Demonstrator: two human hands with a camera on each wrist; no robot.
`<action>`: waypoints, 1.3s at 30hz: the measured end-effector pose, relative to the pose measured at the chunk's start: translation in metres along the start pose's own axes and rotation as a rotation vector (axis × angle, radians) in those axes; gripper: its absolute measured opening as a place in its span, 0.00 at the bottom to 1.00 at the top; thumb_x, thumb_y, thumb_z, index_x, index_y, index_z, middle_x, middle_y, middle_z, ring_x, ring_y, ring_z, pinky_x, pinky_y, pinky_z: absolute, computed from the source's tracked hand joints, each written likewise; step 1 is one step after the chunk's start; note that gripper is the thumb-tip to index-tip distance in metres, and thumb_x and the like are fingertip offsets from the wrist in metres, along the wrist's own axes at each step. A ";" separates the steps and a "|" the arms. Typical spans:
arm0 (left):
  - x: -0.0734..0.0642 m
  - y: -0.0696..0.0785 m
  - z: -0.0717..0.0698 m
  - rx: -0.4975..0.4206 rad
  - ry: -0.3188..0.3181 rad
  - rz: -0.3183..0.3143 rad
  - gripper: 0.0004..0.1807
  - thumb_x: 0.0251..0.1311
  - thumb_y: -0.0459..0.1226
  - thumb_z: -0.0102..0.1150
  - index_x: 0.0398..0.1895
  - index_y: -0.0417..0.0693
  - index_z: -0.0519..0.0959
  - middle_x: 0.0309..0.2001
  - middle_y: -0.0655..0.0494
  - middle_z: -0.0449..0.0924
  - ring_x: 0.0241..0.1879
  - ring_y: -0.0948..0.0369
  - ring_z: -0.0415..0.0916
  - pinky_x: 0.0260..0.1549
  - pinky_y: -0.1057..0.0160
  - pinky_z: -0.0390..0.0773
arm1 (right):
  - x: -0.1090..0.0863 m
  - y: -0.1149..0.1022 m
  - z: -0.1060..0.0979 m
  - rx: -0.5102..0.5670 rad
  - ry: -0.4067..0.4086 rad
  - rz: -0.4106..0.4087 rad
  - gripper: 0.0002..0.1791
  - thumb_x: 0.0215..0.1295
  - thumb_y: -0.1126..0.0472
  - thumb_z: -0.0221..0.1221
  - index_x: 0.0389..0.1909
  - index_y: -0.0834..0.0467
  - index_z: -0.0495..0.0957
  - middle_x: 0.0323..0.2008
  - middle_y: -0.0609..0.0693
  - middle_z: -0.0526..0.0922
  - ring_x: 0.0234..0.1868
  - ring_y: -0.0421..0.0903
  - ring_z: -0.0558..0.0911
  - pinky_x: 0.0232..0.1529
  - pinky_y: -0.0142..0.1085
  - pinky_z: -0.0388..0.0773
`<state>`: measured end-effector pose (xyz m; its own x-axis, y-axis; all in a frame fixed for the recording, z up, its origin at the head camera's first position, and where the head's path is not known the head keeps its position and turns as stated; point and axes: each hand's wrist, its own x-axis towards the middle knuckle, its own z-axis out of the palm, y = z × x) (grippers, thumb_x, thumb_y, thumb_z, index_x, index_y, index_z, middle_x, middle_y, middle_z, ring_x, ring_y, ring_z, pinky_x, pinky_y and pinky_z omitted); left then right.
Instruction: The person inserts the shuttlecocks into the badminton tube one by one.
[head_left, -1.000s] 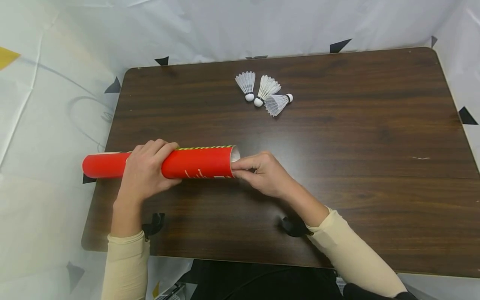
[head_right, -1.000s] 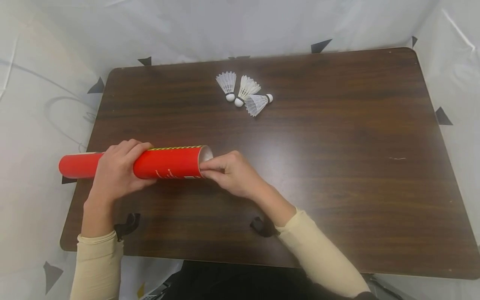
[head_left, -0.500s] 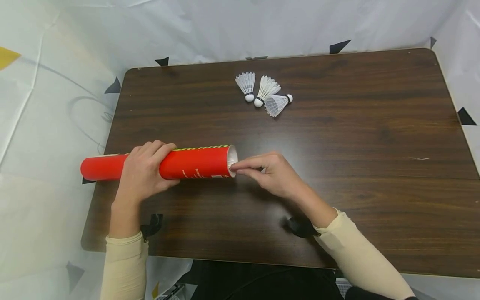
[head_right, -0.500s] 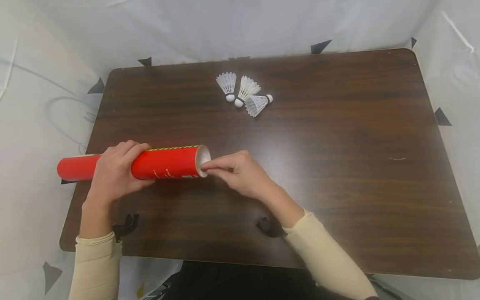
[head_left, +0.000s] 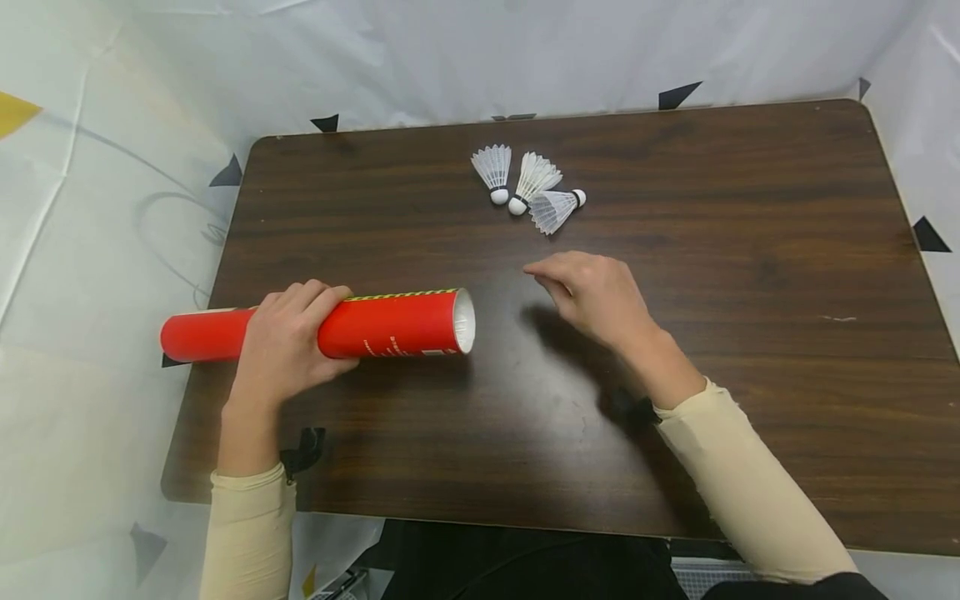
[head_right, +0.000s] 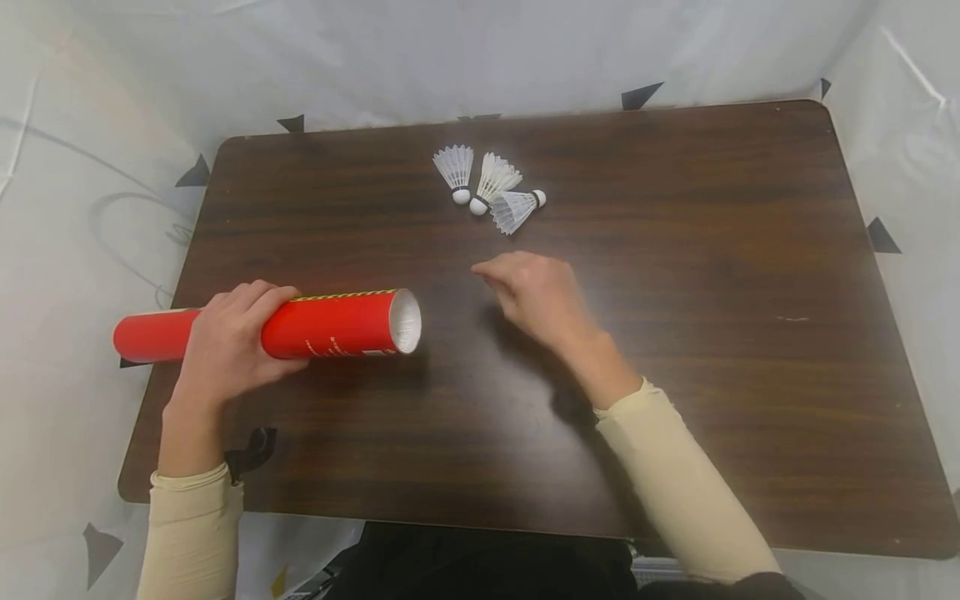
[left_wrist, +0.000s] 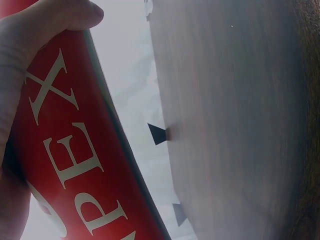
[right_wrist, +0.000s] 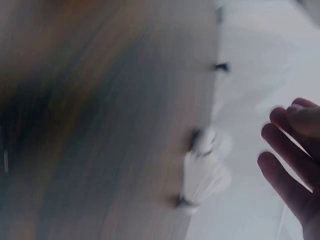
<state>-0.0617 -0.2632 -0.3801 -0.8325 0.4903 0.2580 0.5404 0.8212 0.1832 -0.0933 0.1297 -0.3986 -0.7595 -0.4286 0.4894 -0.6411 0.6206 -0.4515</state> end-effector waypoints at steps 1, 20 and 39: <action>0.000 0.000 0.000 0.001 0.001 0.000 0.46 0.23 0.44 0.84 0.55 0.49 0.75 0.44 0.50 0.79 0.42 0.50 0.74 0.42 0.42 0.75 | 0.001 0.005 0.000 -0.072 0.000 -0.011 0.11 0.62 0.67 0.63 0.44 0.56 0.86 0.40 0.48 0.87 0.40 0.46 0.86 0.33 0.45 0.81; 0.002 0.001 0.001 -0.006 -0.011 -0.002 0.46 0.23 0.44 0.84 0.55 0.49 0.75 0.45 0.50 0.79 0.43 0.50 0.74 0.43 0.42 0.75 | 0.035 0.063 0.024 -0.530 -0.169 -0.146 0.16 0.59 0.74 0.57 0.46 0.60 0.83 0.46 0.52 0.85 0.43 0.55 0.76 0.28 0.45 0.74; 0.001 -0.003 0.003 -0.016 -0.003 0.006 0.46 0.24 0.44 0.84 0.55 0.50 0.75 0.45 0.50 0.79 0.43 0.50 0.74 0.43 0.43 0.75 | 0.038 0.082 0.023 -0.586 -0.294 -0.063 0.08 0.62 0.74 0.56 0.30 0.62 0.82 0.33 0.54 0.80 0.40 0.56 0.73 0.26 0.44 0.71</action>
<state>-0.0646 -0.2638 -0.3833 -0.8297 0.4960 0.2561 0.5470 0.8137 0.1965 -0.1771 0.1495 -0.4340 -0.7742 -0.5856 0.2401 -0.5821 0.8078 0.0934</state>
